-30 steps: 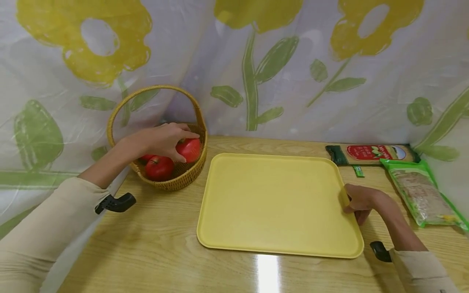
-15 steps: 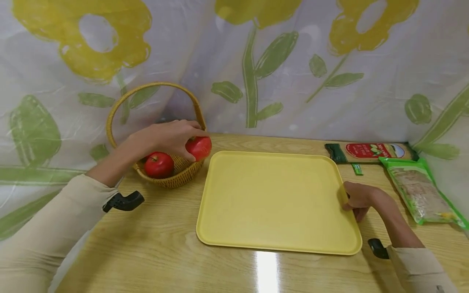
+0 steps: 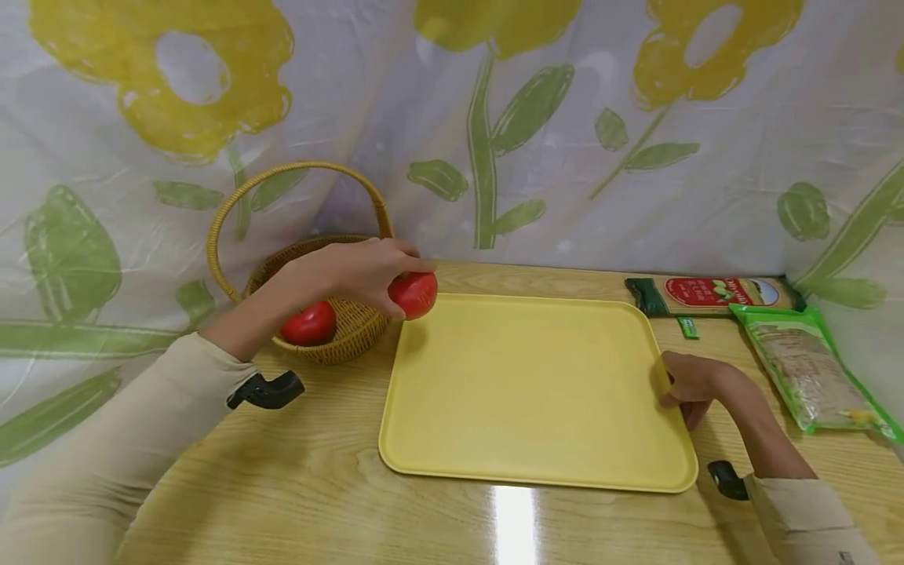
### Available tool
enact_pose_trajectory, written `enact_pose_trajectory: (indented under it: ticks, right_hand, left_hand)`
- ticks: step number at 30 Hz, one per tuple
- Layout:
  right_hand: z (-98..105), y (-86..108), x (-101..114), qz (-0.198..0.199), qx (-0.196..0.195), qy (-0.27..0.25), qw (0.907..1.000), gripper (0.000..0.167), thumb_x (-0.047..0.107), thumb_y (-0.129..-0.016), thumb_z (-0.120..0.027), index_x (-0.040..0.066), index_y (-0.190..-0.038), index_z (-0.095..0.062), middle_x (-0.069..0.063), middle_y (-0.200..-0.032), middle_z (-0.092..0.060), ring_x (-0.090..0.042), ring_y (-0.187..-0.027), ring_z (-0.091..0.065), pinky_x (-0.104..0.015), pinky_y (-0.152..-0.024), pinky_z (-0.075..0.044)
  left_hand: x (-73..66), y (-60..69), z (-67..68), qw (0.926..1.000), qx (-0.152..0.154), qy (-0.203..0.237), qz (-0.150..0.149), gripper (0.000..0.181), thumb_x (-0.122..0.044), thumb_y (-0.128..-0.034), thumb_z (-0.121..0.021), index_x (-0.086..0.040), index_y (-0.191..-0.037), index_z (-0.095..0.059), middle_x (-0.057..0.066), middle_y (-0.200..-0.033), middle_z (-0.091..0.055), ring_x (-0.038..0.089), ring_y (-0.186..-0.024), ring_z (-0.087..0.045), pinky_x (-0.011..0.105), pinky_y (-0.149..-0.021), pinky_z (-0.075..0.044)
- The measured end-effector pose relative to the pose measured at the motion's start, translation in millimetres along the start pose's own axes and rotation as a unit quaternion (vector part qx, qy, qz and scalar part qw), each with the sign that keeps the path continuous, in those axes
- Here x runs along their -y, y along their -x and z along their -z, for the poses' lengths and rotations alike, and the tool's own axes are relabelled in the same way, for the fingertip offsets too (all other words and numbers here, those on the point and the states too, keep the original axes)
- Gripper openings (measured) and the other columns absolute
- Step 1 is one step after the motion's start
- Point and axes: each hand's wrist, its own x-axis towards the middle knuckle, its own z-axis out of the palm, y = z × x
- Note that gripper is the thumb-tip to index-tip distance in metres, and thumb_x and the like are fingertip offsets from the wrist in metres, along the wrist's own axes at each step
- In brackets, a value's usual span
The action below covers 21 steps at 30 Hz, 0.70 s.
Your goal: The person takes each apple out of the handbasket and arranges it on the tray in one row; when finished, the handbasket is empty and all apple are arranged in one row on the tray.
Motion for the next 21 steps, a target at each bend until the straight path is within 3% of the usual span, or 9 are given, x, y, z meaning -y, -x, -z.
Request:
enact_pose_trajectory:
  ticks: [11, 21]
  right_hand:
    - [2, -2.1, -2, 0.002, -0.005, 0.013, 0.9999, 0.022, 0.001, -0.101, -0.064, -0.007, -0.105, -0.043, -0.021, -0.082, -0.071, -0.019, -0.062, -0.073, -0.035, -0.063, -0.065]
    - [7, -2.6, -4, 0.008, 0.0, 0.011, 0.9999, 0.023, 0.0, -0.1, -0.063, -0.008, -0.108, -0.043, -0.023, -0.087, -0.071, -0.024, -0.066, -0.075, -0.037, -0.064, -0.065]
  left_hand:
    - [-21.6, -25.7, 7.9, 0.9989, -0.007, 0.006, -0.047, 0.068, -0.029, -0.0833, -0.087, -0.005, -0.142, -0.062, 0.02, -0.126, -0.065, 0.034, -0.11, -0.066, 0.044, -0.091, -0.063]
    - [-42.8, -57.6, 8.9, 0.9978, 0.01, 0.013, -0.065, 0.065, -0.028, -0.0848, -0.084, -0.007, -0.141, -0.061, 0.017, -0.131, -0.064, 0.031, -0.116, -0.065, 0.044, -0.096, -0.061]
